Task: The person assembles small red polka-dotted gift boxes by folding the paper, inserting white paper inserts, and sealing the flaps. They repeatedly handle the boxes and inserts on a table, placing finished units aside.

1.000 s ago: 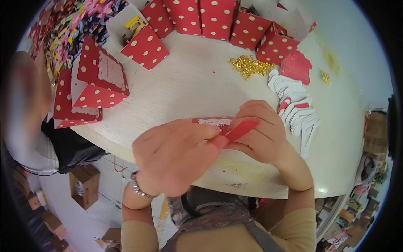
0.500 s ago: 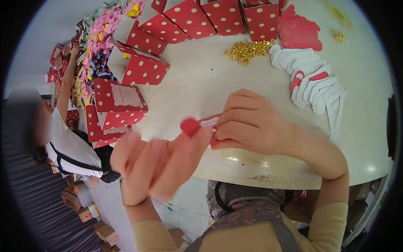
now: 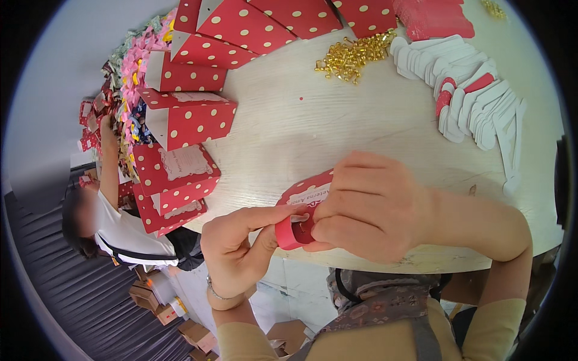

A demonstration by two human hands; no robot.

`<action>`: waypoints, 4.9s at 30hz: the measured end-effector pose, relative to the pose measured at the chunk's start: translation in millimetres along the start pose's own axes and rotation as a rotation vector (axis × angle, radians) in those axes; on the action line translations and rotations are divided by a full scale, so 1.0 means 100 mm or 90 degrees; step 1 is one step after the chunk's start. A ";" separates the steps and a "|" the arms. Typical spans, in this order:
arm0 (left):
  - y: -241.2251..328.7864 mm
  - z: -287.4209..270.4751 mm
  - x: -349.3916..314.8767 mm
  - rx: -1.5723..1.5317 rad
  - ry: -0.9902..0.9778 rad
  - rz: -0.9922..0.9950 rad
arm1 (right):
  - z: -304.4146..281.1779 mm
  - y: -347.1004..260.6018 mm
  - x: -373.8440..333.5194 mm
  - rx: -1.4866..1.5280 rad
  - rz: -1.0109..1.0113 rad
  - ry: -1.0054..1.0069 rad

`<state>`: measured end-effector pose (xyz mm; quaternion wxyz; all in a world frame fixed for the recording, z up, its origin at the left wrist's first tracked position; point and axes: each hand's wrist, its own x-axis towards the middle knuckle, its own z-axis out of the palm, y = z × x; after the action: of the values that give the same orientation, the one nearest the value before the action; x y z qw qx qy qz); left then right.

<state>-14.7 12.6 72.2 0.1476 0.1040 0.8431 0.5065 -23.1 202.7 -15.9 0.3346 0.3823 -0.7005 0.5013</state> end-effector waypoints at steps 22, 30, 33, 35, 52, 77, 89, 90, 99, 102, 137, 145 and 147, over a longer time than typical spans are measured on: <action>-0.41 0.10 -0.16 -0.126 0.025 0.151 | -0.02 -0.07 0.08 -0.036 0.062 -0.088; -0.59 0.04 0.04 0.073 0.036 0.452 | -0.04 -0.08 0.12 0.032 0.060 -0.108; -0.58 0.05 0.03 0.100 0.049 0.451 | -0.06 -0.10 0.15 0.020 0.036 -0.104; -0.55 0.04 0.02 0.111 0.041 0.443 | -0.07 -0.11 0.15 -0.001 0.007 -0.098; -0.54 0.19 0.00 0.016 0.107 0.371 | -0.14 -0.20 0.21 0.276 0.494 -0.196; -0.45 0.41 -0.27 -0.009 0.197 0.304 | -0.21 -0.46 0.19 0.058 0.310 -0.198; -0.34 0.14 -0.32 0.210 0.330 0.354 | -0.47 -0.52 0.29 0.085 0.501 -0.277; -0.35 -0.06 -0.35 0.313 0.420 0.415 | -0.72 -0.57 0.35 0.062 0.504 -0.336; -0.54 -0.48 -0.35 0.674 0.656 0.289 | -1.49 -1.18 0.16 -0.039 0.410 -0.650; -0.25 0.19 -0.49 0.571 0.634 0.288 | -0.76 -0.96 -0.17 -0.033 0.308 -0.331; -0.50 0.85 -0.15 -0.451 0.282 0.065 | -0.10 -0.36 -0.26 0.312 0.552 0.041; -0.50 0.85 -0.18 -0.469 0.277 0.115 | -0.12 -0.40 -0.14 0.400 0.651 0.021; -0.46 0.86 -0.18 -0.509 0.288 0.113 | -0.12 -0.40 -0.12 0.396 0.642 0.026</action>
<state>31.6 56.0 -4.4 -0.0552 -0.0019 0.5808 0.8122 19.2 207.9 -5.3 -0.0594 0.0726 -0.6092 0.7875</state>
